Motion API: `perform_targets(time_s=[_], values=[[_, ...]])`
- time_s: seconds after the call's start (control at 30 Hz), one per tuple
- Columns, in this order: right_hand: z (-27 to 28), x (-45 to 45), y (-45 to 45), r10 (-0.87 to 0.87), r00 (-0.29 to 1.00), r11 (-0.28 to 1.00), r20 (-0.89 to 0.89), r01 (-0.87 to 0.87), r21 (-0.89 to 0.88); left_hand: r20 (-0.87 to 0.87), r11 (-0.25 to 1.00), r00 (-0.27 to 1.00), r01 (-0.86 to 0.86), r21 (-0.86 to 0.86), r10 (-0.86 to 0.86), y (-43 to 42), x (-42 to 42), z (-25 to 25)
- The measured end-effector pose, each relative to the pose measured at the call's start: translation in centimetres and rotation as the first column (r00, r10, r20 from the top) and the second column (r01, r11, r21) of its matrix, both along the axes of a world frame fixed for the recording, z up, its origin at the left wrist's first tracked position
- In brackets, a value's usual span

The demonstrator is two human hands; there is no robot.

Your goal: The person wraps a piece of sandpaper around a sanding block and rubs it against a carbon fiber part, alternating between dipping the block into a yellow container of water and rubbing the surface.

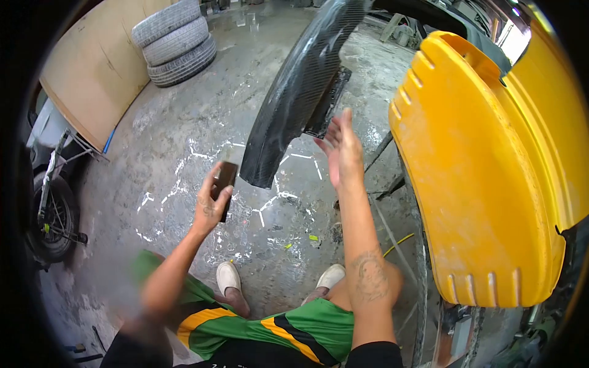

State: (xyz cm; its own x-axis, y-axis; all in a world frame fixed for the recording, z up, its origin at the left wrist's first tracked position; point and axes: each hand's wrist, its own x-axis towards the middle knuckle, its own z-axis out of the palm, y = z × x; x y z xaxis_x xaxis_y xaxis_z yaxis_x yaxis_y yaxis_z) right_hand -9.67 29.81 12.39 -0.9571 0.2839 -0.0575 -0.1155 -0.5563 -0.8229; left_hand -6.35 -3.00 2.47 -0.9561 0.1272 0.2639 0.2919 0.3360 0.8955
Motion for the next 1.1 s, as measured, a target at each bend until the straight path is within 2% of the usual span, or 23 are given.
perform_targets(time_s=[0.03,0.07,0.13,0.17,0.23,0.27,0.33,0.4,0.47,0.53,0.6,0.67,0.73,0.8,0.83,0.87,0.9,0.93,0.97,1.03,1.07,1.1], values=[[1.2,-0.7,0.2,0.027,0.997,0.999,-0.073,-0.029,-0.038,-0.063,0.991,0.997,-0.03,0.13,0.038,0.6,-0.2,2.0],[2.5,-1.4,0.2,0.015,0.996,0.999,-0.085,-0.019,-0.049,-0.048,0.995,0.996,-0.074,0.073,0.077,0.4,-0.2,4.5],[4.3,-2.8,-0.2,0.169,0.937,0.985,-0.306,-0.17,0.023,-0.282,0.998,0.958,-0.038,0.052,0.051,1.8,0.2,9.7],[4.7,-3.2,-0.2,0.172,0.957,0.985,-0.234,-0.166,0.046,-0.293,0.998,0.955,-0.037,0.041,0.047,2.5,0.2,11.6],[4.9,-4.2,-0.4,0.203,0.949,0.979,-0.241,-0.195,0.057,-0.656,0.972,0.749,-0.076,-0.222,-0.091,4.2,0.2,15.0],[5.1,-4.7,-0.7,0.234,0.943,0.972,-0.237,-0.222,0.075,-0.686,0.954,0.707,-0.052,-0.296,-0.174,5.4,0.3,16.9],[5.6,-5.1,-1.3,0.274,0.916,0.96,-0.293,-0.281,0.017,-0.67,0.909,0.704,-0.083,-0.407,-0.236,7.5,-0.1,18.8],[5.7,-5.3,-1.9,0.299,0.889,0.942,-0.348,-0.334,-0.042,-0.689,0.814,0.646,-0.176,-0.554,-0.329,9.2,-0.8,20.1],[6.0,-5.6,-1.7,0.259,0.896,0.951,-0.359,-0.302,-0.067,-0.721,0.8,0.603,-0.217,-0.56,-0.341,8.9,-0.6,18.8],[5.8,-5.0,-2.3,0.228,0.907,0.958,-0.355,-0.274,-0.084,-0.676,0.716,0.614,-0.243,-0.654,-0.409,7.8,0.8,16.9],[6.0,-5.0,-2.3,0.192,0.917,0.965,-0.351,-0.241,-0.102,-0.689,0.72,0.6,-0.254,-0.646,-0.407,8.2,0.2,17.2],[5.3,-5.1,-1.9,0.216,0.927,0.94,-0.306,-0.282,-0.191,-0.708,0.73,0.571,-0.255,-0.634,-0.416,10.2,-1.9,19.8],[4.0,-6.4,-2.5,0.152,0.92,0.95,-0.36,-0.237,-0.205,-0.752,0.744,0.531,-0.3,-0.597,-0.39,12.3,-4.6,23.3],[4.1,-6.9,-2.1,0.093,0.98,0.991,-0.177,-0.108,-0.074,-0.774,0.813,0.54,-0.252,-0.524,-0.331,12.8,-5.2,23.0],[4.6,-6.1,-2.8,0.062,0.958,0.986,-0.278,-0.103,-0.134,-0.748,0.784,0.564,-0.26,-0.563,-0.35,12.4,-3.8,22.1],[5.0,-4.7,-2.8,0.068,0.953,0.984,-0.294,-0.114,-0.141,-0.721,0.754,0.592,-0.271,-0.598,-0.359,11.5,-1.4,20.2],[5.8,-3.5,-2.4,0.026,0.985,0.995,-0.171,-0.041,-0.087,-0.757,0.788,0.518,-0.23,-0.572,-0.398,10.6,-0.8,17.6],[6.2,-3.2,-2.1,-0.028,0.999,0.999,-0.043,0.027,-0.024,-0.73,0.757,0.545,-0.24,-0.608,-0.413,10.0,0.3,17.1],[3.7,-6.0,-2.5,0.016,0.981,0.988,-0.193,-0.046,-0.148,-0.734,0.741,0.54,-0.27,-0.615,-0.412,10.0,-0.5,17.2],[5.2,-4.2,-2.0,0.056,0.988,0.986,-0.146,-0.078,-0.149,-0.741,0.718,0.539,-0.317,-0.619,-0.401,11.5,-2.3,19.3],[5.9,-3.2,-2.1,0.086,0.991,0.983,-0.098,-0.1,-0.152,-0.765,0.752,0.524,-0.311,-0.581,-0.374,12.5,-3.5,20.5],[6.1,-3.1,-2.0,0.125,0.981,0.976,-0.147,-0.148,-0.157,-0.775,0.772,0.535,-0.313,-0.553,-0.337,13.2,-3.9,21.5]])
